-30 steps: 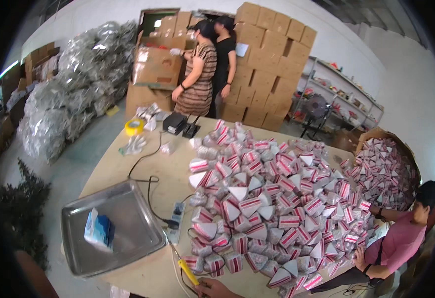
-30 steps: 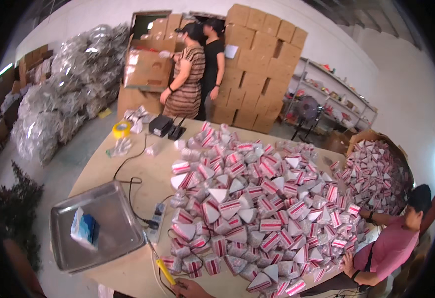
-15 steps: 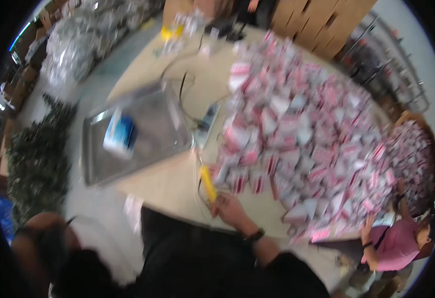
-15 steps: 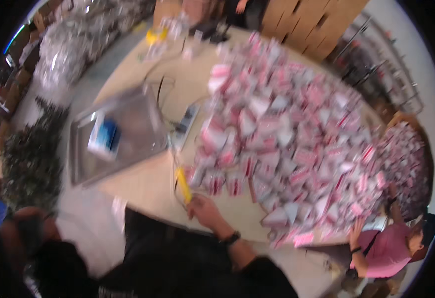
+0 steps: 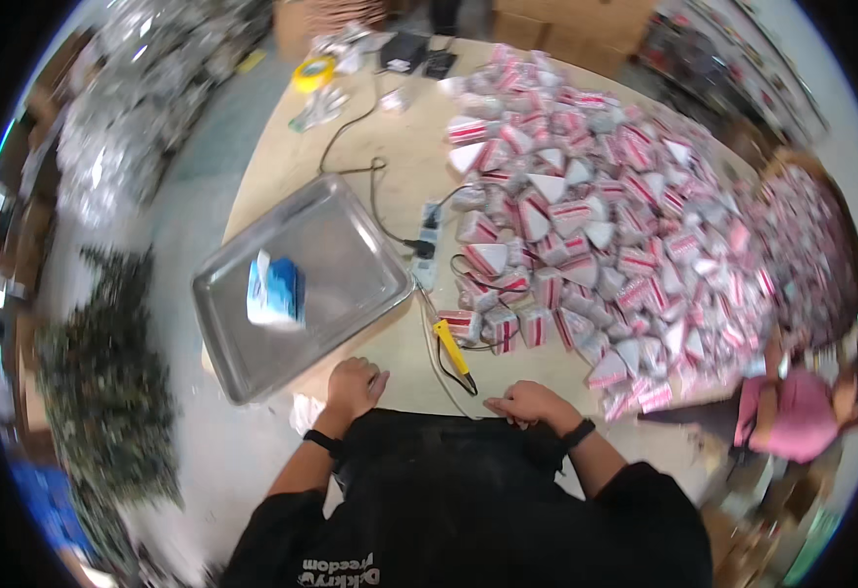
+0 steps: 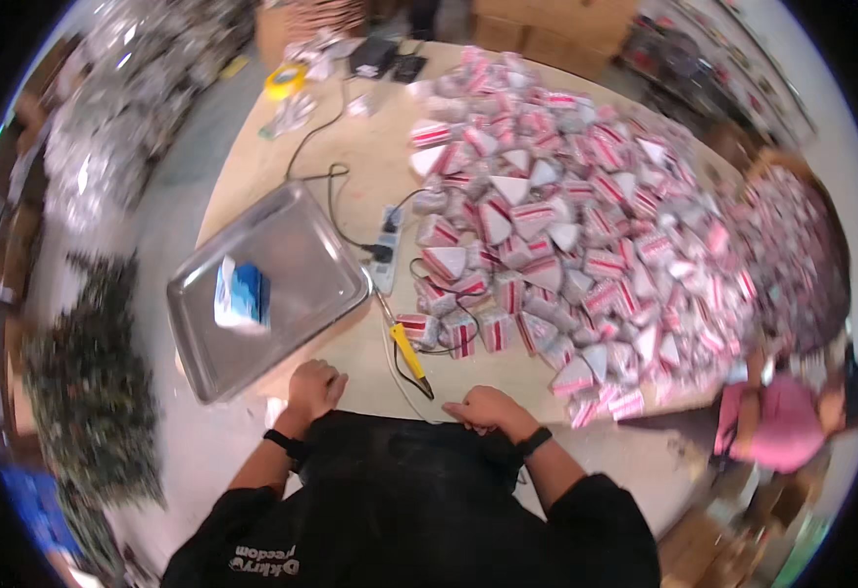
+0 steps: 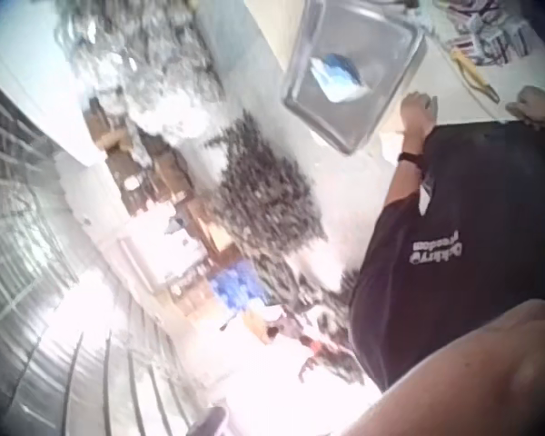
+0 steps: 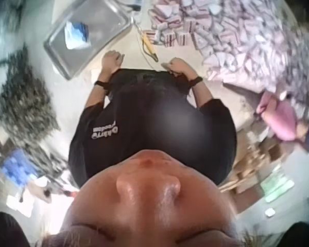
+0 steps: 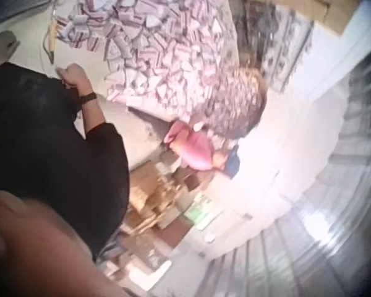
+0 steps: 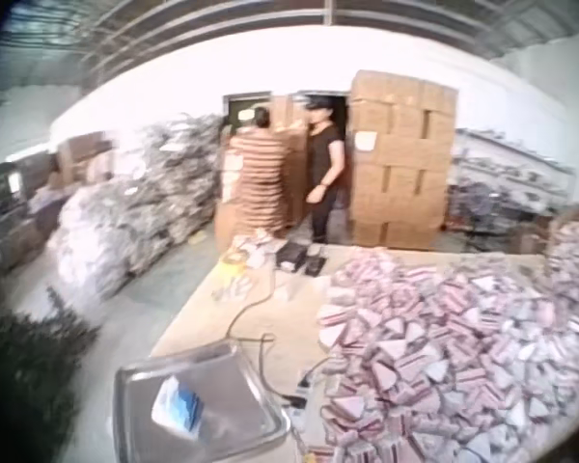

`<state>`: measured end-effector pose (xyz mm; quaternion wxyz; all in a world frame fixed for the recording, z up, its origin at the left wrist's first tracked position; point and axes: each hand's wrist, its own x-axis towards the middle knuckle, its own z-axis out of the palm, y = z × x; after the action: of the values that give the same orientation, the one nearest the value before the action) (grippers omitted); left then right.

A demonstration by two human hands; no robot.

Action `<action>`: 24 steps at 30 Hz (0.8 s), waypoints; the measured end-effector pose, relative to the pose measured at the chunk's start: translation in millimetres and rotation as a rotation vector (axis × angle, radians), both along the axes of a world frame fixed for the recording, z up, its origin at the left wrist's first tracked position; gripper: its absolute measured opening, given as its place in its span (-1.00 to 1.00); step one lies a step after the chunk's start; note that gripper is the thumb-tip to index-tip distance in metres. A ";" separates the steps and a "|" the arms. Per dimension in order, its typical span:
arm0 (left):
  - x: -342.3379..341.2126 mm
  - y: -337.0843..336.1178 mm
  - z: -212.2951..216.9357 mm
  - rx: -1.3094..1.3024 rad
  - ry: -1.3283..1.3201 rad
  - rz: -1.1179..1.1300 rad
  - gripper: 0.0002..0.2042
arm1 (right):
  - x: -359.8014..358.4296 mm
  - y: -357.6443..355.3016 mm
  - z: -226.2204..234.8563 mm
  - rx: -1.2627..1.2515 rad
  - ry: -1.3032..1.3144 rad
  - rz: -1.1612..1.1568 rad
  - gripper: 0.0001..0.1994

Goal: Using a heated tool to seal small triangular plastic bags filled with decorative items.

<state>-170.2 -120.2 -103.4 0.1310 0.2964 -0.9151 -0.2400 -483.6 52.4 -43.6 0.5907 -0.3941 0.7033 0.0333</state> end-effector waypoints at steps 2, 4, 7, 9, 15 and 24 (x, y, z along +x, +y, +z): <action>4.9 -4.5 -7.4 -0.050 0.129 0.063 -0.75 | 9.9 7.4 -11.6 0.074 -0.015 -0.173 -0.35; 0.9 -12.0 -2.8 -0.073 0.122 -0.001 -0.76 | 12.5 16.0 -19.6 0.105 -0.009 -0.342 -0.32; -5.1 -11.0 2.4 -0.118 0.090 -0.055 -0.77 | 17.1 23.8 -12.6 -0.030 0.072 -0.457 -0.34; -4.2 -15.0 -6.6 -0.167 0.160 -0.040 -0.77 | 15.6 24.0 -22.3 -0.031 0.062 -0.607 -0.35; -3.2 -17.4 -15.7 -0.107 0.101 -0.088 -0.77 | 19.1 16.5 -16.8 -0.083 0.202 -0.579 -0.36; 0.1 -24.4 -15.2 -0.037 0.137 -0.067 -0.76 | 23.7 9.0 -24.3 0.053 0.209 -0.728 -0.40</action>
<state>-170.1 -144.6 -118.5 0.1906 0.2462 -0.9177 -0.2469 -459.9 61.4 -67.9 0.4990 -0.0976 0.8526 -0.1208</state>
